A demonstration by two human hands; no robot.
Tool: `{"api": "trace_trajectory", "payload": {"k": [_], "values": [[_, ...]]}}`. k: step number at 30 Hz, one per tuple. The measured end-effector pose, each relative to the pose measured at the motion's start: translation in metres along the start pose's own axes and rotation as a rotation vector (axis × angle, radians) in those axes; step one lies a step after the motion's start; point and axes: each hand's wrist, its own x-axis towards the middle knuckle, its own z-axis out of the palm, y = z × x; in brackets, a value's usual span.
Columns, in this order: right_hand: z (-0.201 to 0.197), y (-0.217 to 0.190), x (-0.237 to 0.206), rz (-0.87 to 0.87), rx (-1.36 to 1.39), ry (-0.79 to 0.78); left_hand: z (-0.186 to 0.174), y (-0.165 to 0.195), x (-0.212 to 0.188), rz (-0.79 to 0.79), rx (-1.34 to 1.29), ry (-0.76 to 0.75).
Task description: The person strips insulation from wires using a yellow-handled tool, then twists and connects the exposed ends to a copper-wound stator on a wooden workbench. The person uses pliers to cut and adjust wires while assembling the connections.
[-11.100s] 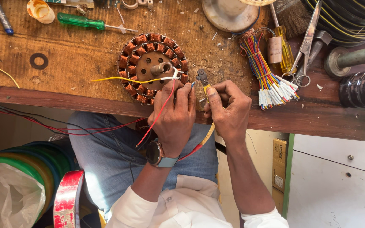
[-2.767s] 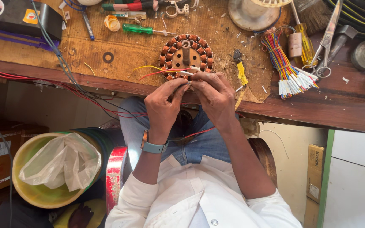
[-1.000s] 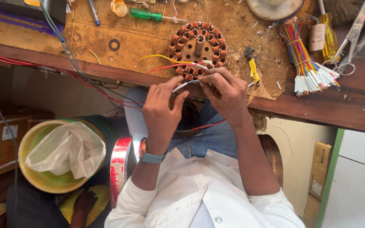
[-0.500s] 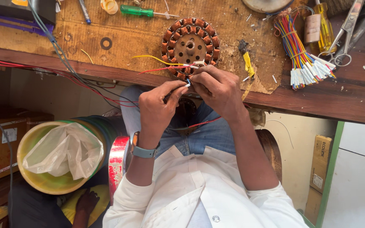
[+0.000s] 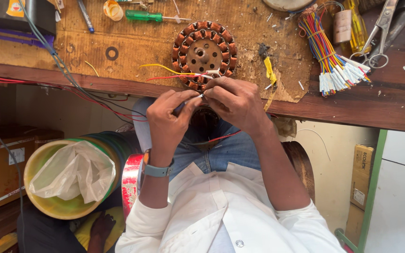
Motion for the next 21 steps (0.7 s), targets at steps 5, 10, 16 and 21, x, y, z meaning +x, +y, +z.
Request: {"api": "trace_trajectory", "payload": {"k": [5, 10, 16, 21], "values": [[0.000, -0.002, 0.001, 0.006, 0.023, 0.002, -0.012, 0.001, -0.002, 0.201, 0.183, 0.016], [-0.002, -0.001, 0.001, 0.002, 0.018, -0.001, -0.012, 0.001, -0.003, 0.248, 0.240, 0.042], [0.000, -0.002, -0.002, 0.024, 0.032, 0.011, -0.010, 0.000, -0.003, 0.295, 0.256, 0.003], [-0.002, 0.000, -0.003, 0.016, 0.032, 0.015, -0.008, -0.001, -0.001, 0.343, 0.273, -0.056]]}}
